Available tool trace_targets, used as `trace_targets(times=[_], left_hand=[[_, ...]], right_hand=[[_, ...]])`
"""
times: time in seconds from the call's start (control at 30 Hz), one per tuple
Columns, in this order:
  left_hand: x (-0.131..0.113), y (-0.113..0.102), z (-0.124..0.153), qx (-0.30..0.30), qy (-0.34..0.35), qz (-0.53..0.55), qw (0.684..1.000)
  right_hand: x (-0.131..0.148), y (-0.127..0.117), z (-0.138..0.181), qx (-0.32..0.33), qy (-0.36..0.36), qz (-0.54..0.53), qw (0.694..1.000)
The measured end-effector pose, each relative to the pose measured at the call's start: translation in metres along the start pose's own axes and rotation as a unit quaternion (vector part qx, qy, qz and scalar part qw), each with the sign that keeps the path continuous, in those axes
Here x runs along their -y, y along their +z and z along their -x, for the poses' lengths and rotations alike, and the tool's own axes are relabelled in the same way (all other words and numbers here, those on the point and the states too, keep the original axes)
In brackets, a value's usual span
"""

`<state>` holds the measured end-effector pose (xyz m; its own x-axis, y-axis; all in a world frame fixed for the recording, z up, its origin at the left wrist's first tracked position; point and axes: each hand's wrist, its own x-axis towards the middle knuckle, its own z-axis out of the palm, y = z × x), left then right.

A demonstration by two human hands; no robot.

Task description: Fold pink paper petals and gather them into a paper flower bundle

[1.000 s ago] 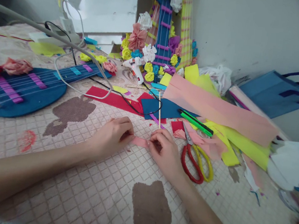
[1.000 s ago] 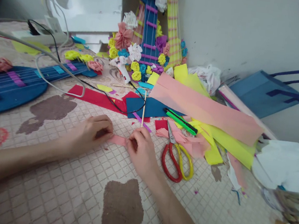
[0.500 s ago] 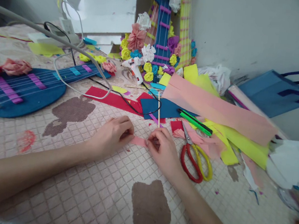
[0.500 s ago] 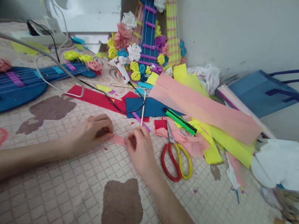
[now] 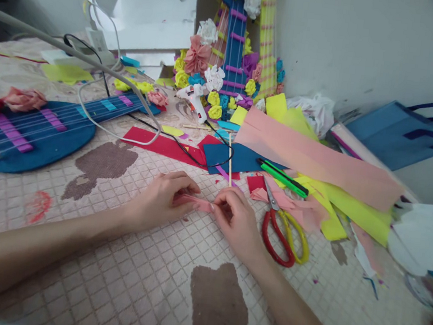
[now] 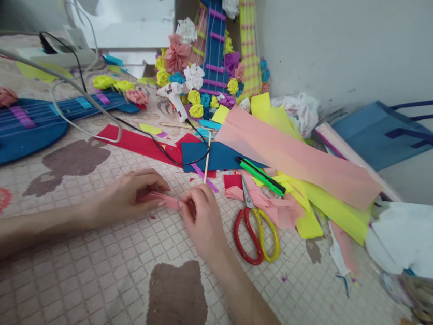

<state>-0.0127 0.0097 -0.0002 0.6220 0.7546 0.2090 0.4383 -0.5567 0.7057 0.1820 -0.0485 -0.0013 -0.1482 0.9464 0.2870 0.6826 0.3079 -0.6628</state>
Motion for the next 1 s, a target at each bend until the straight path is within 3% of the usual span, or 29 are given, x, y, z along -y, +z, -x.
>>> trace_targets(times=[0.2,0.33,0.63,1.0], left_hand=[[-0.017,-0.004,-0.003,0.013,-0.043,0.072,0.996],[-0.024,-0.006,-0.008,0.028,-0.075,0.113,0.99],[-0.029,-0.009,-0.01,0.041,-0.125,0.16,0.978],[-0.033,-0.004,-0.01,0.022,-0.117,0.192,0.974]], right_hand=[[0.008,-0.003,0.005,-0.015,-0.01,-0.021,1.0],[0.011,-0.004,0.008,-0.032,0.021,-0.066,0.997],[0.011,-0.007,0.006,-0.006,0.067,-0.134,0.989],[0.012,-0.005,0.006,-0.013,0.095,-0.16,0.982]])
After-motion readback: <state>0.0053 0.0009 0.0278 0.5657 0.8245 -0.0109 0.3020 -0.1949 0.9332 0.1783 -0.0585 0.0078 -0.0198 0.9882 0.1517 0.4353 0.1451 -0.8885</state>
